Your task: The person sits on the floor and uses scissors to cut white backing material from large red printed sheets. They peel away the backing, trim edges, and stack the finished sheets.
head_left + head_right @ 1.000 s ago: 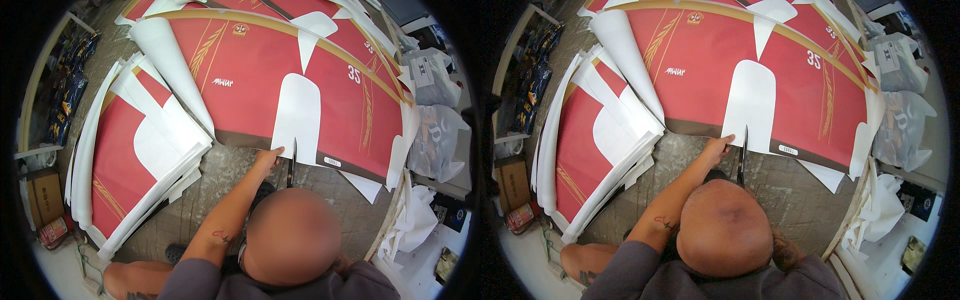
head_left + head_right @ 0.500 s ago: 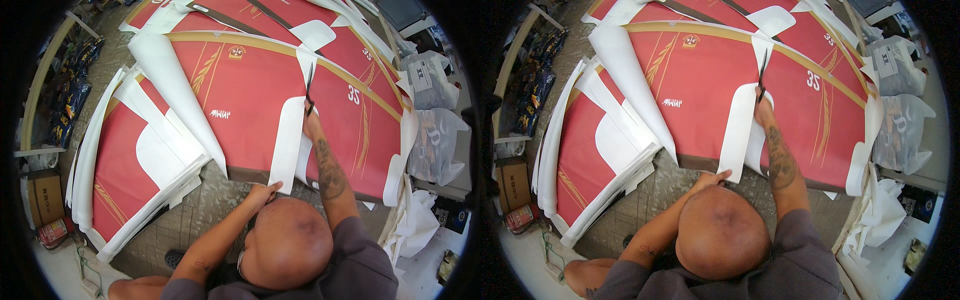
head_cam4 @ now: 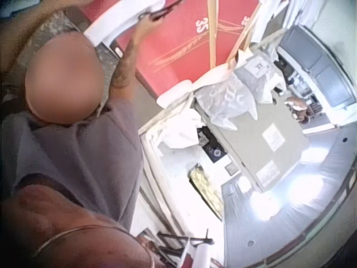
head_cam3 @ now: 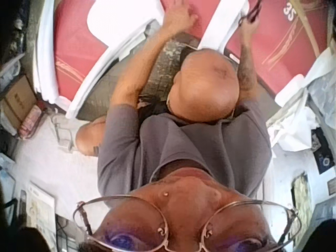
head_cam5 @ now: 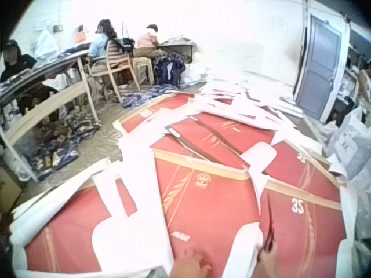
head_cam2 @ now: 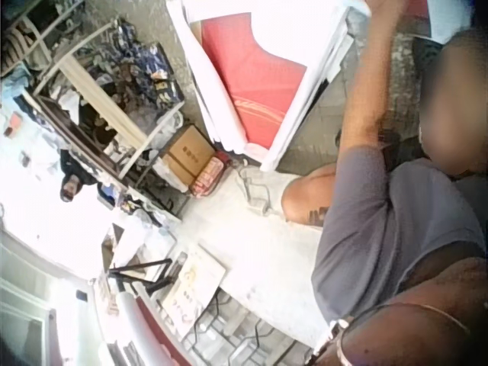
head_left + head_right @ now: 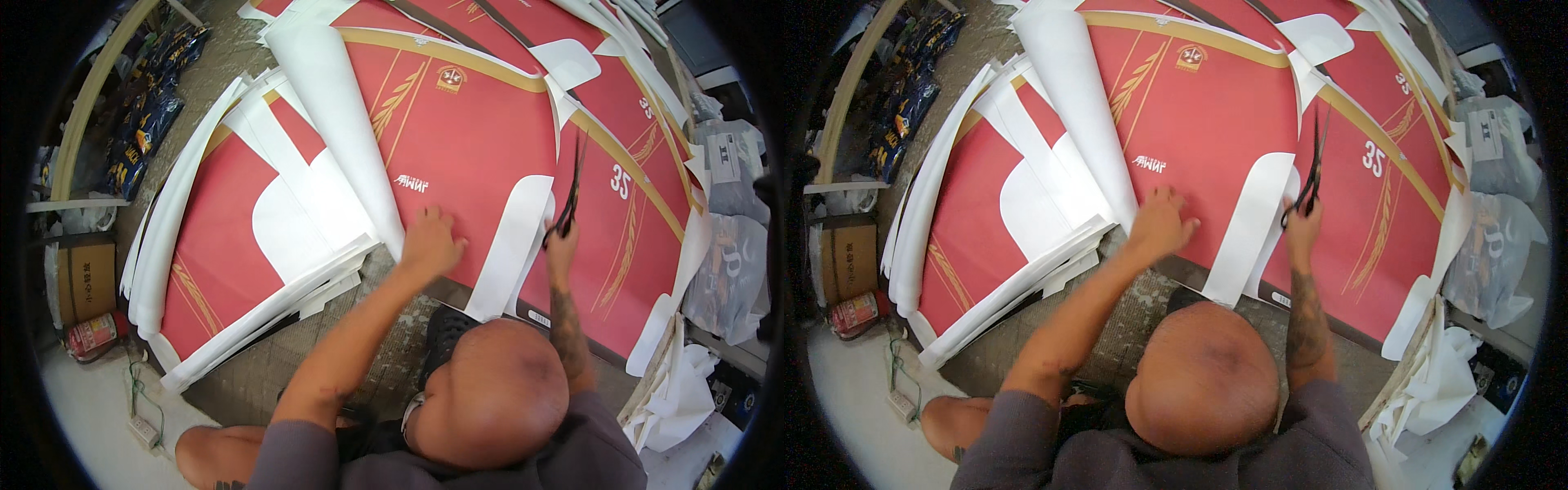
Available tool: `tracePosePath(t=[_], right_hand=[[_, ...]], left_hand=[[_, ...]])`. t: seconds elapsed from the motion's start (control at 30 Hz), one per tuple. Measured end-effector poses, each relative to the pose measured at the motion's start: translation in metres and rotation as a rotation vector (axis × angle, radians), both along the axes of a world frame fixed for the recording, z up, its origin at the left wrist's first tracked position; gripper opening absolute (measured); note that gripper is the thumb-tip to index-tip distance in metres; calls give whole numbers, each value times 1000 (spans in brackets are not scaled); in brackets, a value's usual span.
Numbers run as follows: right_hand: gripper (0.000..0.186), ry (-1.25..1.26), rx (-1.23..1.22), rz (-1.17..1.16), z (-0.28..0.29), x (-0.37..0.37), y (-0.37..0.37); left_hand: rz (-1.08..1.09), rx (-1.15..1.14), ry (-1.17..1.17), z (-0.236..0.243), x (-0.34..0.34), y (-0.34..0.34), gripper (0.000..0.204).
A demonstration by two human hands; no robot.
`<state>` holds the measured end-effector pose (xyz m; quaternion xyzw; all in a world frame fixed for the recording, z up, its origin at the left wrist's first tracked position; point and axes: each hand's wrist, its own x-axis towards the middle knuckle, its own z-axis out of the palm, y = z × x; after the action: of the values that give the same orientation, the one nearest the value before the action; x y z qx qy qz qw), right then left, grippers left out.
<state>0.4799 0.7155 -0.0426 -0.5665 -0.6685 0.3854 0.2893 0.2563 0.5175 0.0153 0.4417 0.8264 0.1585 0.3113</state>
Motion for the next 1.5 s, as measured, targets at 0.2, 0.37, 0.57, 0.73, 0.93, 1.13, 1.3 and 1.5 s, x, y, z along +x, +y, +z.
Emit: tracePosePath(t=[0.2,0.37,0.57,0.73,0.93,1.13,1.3,1.5], right_hand=[[90,-447,201,69,-19,53,-126],[93,-444,144,20,-34,33,-144],[54,-391,333,-58,-60,43,-127],[26,-327,362,-140,-48,45,-66],[24,-154,391,30,59,-39,21],[23,348,-238,468,124,-183,-14],[29,730,-718,877,135,-225,-95],[34,574,-482,740,111,-193,-64]], left_hand=[[-44,-316,697,-44,-96,3,58],[610,-267,612,-35,-182,-2,77],[1443,756,-125,-12,-291,-95,59],[1407,1109,-661,-22,-282,-210,66],[758,820,517,-24,-220,-181,60],[-20,-176,-355,2,-124,-119,48],[-25,123,-954,10,-53,-110,88],[1375,673,-940,-44,-42,-57,84]])
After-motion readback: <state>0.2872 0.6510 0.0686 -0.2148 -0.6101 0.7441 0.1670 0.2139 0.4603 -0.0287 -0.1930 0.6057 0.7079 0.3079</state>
